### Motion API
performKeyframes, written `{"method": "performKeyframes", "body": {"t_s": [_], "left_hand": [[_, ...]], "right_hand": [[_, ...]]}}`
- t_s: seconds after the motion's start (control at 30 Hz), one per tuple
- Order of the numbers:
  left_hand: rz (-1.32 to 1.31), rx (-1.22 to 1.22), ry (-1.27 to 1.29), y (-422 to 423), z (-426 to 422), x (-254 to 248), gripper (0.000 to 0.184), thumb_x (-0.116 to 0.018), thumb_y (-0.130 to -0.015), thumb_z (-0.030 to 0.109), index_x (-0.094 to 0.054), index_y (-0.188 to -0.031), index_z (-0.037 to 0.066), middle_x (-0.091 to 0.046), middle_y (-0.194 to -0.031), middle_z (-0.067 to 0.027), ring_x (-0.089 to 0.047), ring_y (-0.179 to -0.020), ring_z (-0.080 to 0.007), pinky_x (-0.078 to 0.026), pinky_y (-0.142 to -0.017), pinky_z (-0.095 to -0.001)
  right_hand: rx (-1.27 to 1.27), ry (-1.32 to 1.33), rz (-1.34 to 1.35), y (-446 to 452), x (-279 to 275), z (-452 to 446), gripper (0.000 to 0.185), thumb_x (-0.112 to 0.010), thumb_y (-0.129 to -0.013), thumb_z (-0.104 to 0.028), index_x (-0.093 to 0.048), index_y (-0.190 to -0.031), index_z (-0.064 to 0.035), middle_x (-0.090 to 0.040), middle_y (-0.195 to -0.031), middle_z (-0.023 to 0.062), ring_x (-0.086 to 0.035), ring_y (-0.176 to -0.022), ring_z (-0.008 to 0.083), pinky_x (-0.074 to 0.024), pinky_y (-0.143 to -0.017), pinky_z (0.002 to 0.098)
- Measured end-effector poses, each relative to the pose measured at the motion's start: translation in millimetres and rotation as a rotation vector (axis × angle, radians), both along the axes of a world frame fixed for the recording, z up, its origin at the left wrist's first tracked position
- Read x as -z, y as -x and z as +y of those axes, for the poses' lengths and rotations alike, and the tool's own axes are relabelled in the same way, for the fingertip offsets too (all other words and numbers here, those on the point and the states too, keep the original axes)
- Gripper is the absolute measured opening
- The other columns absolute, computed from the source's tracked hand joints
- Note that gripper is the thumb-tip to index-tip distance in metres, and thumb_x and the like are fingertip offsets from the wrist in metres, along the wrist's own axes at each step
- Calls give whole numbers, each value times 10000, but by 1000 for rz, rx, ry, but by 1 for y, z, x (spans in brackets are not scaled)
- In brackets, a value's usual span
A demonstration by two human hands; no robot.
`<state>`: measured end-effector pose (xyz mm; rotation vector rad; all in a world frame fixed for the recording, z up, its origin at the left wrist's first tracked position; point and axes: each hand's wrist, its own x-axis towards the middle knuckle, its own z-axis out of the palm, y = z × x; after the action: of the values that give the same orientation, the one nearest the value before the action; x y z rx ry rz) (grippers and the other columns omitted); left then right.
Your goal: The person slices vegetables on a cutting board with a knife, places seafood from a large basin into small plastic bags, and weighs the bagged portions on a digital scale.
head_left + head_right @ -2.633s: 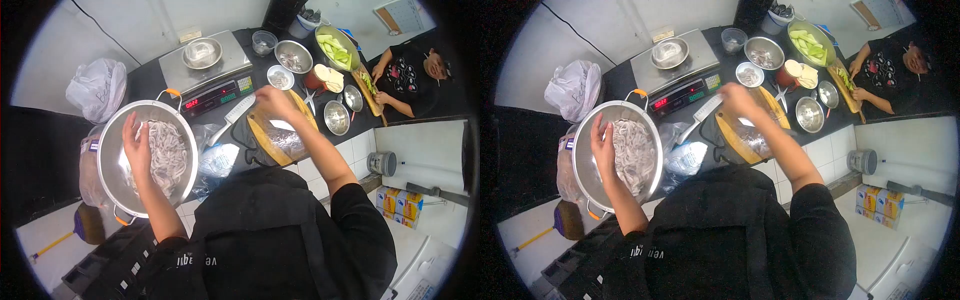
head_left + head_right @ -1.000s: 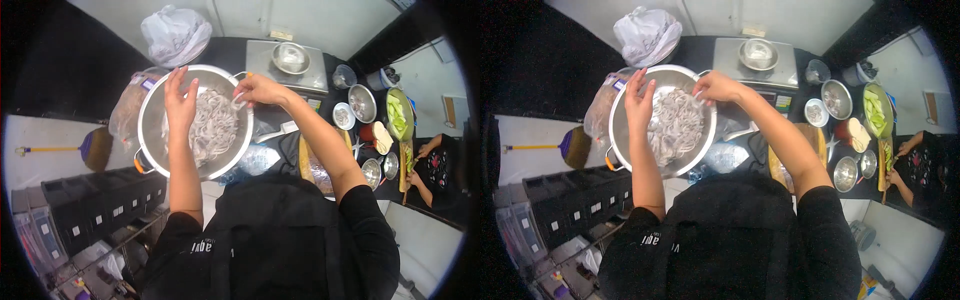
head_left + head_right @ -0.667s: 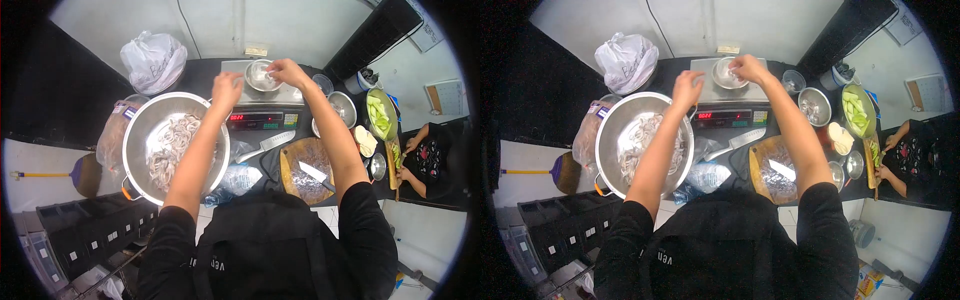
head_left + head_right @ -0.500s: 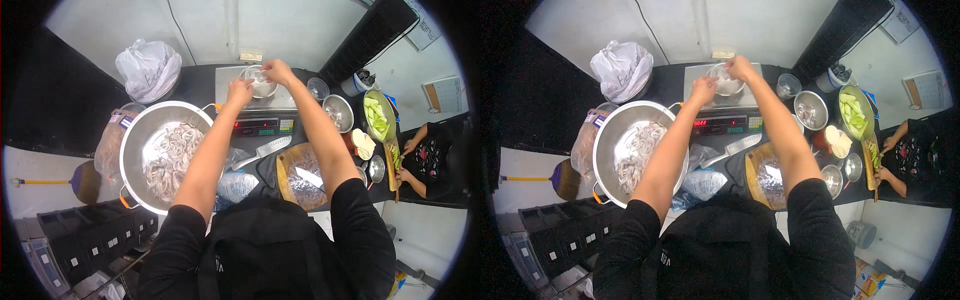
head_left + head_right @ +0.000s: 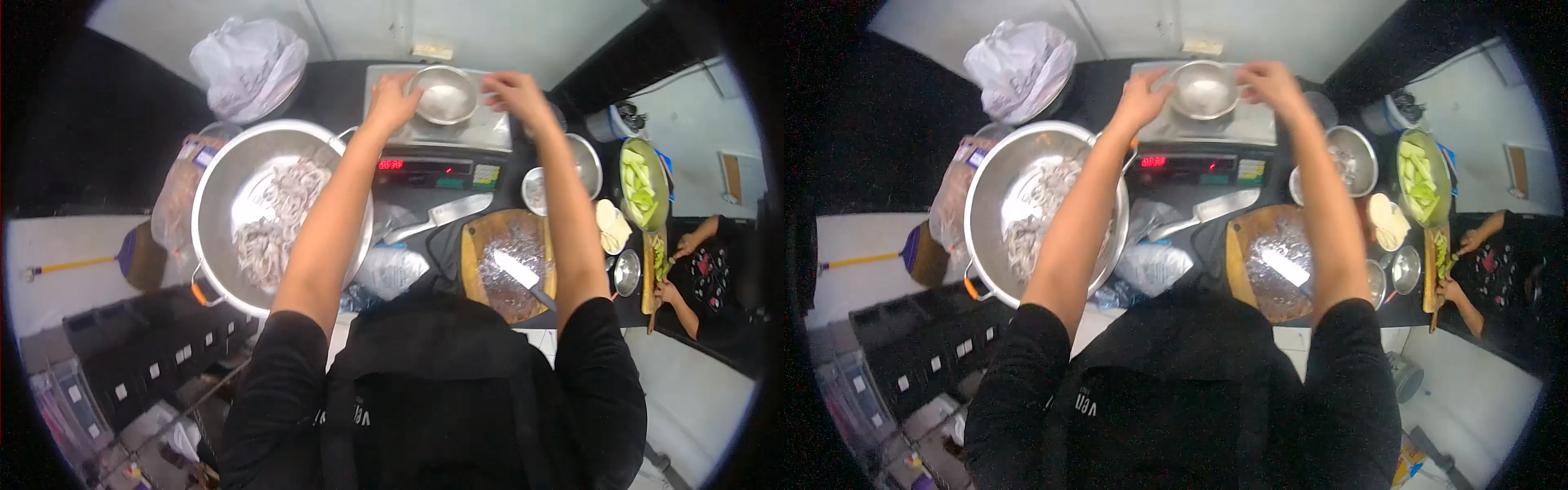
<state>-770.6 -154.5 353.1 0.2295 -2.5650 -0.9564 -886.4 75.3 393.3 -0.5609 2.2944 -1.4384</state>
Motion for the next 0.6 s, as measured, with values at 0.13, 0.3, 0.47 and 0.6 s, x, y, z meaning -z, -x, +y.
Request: {"method": "performKeyframes", "body": {"t_s": [0.13,0.3,0.47,0.6], "left_hand": [[38,-58,-120,-34,-24,-48,456,-648,-802,346,-610,-1190,109,-572,-1183,-210,-548,-1092,-335,-439,-903,-395],[221,-224,-316,-104,-15,-83,344,-651,-832,199,-614,-1148,68,-524,-1187,-145,-540,-1047,-253,-505,-828,-331],[190,-156,-386,-134,4,-53,327,-650,-842,180,-611,-1151,79,-527,-1178,-125,-525,-1053,-233,-506,-839,-342],[123,-157,-496,-142,26,-43,328,-648,-858,170,-615,-1170,76,-573,-1136,-95,-511,-1024,-173,-400,-909,-298]], "right_hand": [[-14,-65,-94,-13,3,77,235,-607,-879,-177,-644,-1028,2,-668,-828,46,-597,-633,93,-478,-523,210],[135,-180,-98,-26,47,162,231,-645,-839,-129,-650,-1022,12,-664,-801,56,-600,-611,93,-481,-511,219],[215,-293,-41,-32,87,193,224,-664,-810,-121,-678,-991,10,-678,-789,85,-616,-600,113,-497,-523,250],[161,-534,204,-39,89,195,237,-680,-753,-169,-705,-942,-28,-690,-794,149,-663,-668,213,-509,-680,345]]}}
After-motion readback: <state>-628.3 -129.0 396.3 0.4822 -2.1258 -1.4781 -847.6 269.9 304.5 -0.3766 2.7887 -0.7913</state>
